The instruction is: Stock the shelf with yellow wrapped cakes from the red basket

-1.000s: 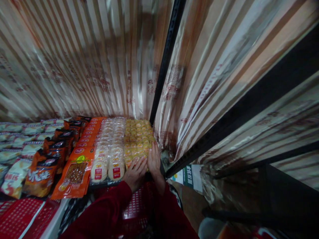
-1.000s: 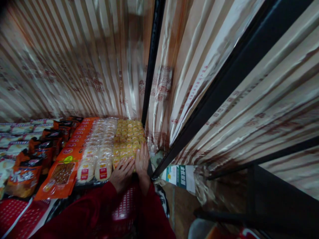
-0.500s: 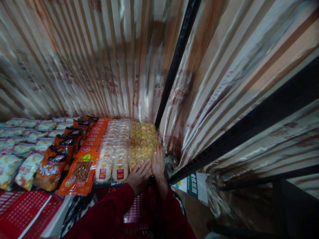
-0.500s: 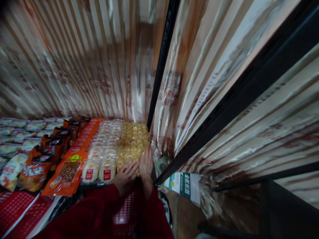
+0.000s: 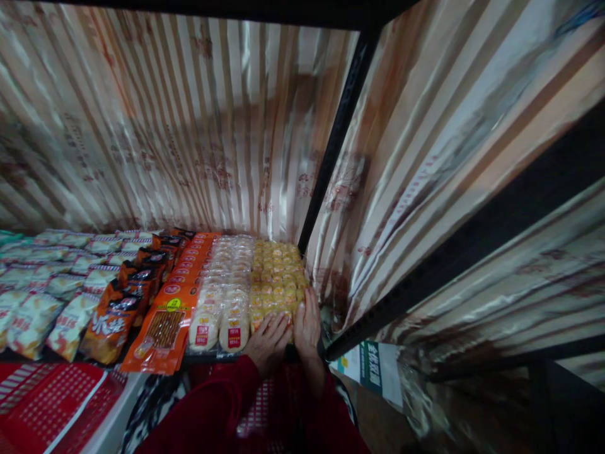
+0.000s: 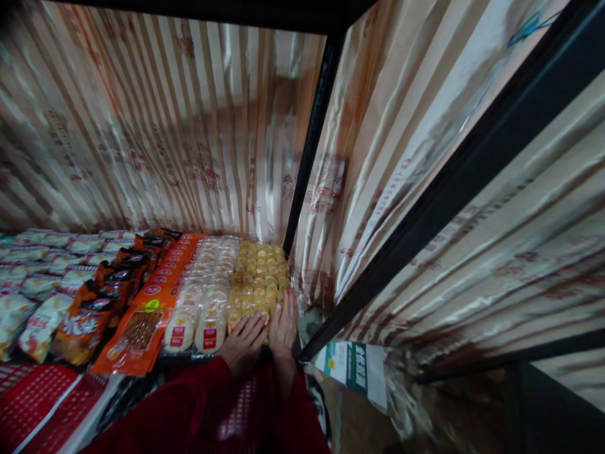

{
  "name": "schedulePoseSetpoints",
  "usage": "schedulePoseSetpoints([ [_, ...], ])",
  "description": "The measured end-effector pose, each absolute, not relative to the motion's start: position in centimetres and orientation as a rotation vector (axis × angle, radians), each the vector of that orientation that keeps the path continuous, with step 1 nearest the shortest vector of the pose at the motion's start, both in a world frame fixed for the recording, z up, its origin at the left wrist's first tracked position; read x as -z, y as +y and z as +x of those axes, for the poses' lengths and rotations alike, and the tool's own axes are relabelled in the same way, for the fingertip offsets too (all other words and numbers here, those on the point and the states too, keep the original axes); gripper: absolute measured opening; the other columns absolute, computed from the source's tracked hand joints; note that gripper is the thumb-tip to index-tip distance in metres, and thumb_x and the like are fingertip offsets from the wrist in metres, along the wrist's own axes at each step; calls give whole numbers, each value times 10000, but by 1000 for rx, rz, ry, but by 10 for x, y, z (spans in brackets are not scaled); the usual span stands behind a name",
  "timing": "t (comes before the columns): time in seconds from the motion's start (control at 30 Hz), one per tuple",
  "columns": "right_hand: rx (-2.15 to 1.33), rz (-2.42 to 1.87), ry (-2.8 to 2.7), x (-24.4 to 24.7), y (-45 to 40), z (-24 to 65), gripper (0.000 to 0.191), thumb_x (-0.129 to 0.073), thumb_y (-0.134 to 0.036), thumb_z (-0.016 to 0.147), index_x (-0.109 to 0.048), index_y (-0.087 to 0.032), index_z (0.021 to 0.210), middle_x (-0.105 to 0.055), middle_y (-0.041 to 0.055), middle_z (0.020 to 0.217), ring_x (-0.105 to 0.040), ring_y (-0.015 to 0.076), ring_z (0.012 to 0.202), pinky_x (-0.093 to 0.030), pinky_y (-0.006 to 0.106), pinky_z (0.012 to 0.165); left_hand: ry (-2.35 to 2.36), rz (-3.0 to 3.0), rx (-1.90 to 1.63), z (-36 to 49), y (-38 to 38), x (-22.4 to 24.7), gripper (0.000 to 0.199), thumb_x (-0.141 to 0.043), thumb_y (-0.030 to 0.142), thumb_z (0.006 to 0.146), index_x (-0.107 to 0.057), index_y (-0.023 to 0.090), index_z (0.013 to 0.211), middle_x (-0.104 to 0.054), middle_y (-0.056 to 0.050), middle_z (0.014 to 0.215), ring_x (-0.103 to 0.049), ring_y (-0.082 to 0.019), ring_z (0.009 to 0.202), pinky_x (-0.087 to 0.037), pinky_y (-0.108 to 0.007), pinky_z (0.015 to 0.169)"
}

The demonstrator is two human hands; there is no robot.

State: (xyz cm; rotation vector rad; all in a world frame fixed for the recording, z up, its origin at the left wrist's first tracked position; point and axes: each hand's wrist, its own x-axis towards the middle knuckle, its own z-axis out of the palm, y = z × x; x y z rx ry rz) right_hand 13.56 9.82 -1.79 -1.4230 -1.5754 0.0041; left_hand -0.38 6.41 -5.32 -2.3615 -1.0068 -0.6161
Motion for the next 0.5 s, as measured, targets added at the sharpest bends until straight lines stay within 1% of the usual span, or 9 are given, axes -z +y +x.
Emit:
schedulePoseSetpoints([
  [0.1, 0, -1448, -1577, 24, 84, 134, 534, -179, -372, 967, -390, -102, 1376, -378, 158, 1432, -299, 239, 1351, -303, 508, 1074, -972, -2337, 649, -4, 63, 50, 389, -407, 275, 881, -553, 162, 1224, -490, -96, 1367, -411, -245, 1289, -177, -461, 1123],
  [0.2, 14, -1447, -1593, 34, 68, 132, 528, -196, -351, 962, -407, -74, 1359, -385, 181, 1422, -286, 246, 1358, -304, 523, 1070, -933, -2326, 655, -5, 60, 44, 376, -401, 269, 892, -565, 135, 1204, -473, -107, 1380, -387, -253, 1306, -169, -467, 1127],
  [0.37, 56, -1415, -1632, 52, 43, 126, 496, -234, -310, 961, -372, -96, 1387, -349, 169, 1450, -261, 252, 1374, -313, 542, 1062, -906, -2349, 603, -11, 51, 39, 406, -392, 279, 905, -528, 118, 1252, -408, -111, 1427, -333, -251, 1338, -132, -465, 1138],
  [0.5, 61, -1393, -1684, 56, 28, 114, 490, -254, -291, 961, -346, -110, 1407, -335, 160, 1460, -244, 260, 1383, -321, 546, 1058, -1026, -2307, 701, -22, 37, 44, 403, -401, 272, 898, -539, 130, 1249, -418, -93, 1424, -316, -255, 1347, -108, -471, 1147],
])
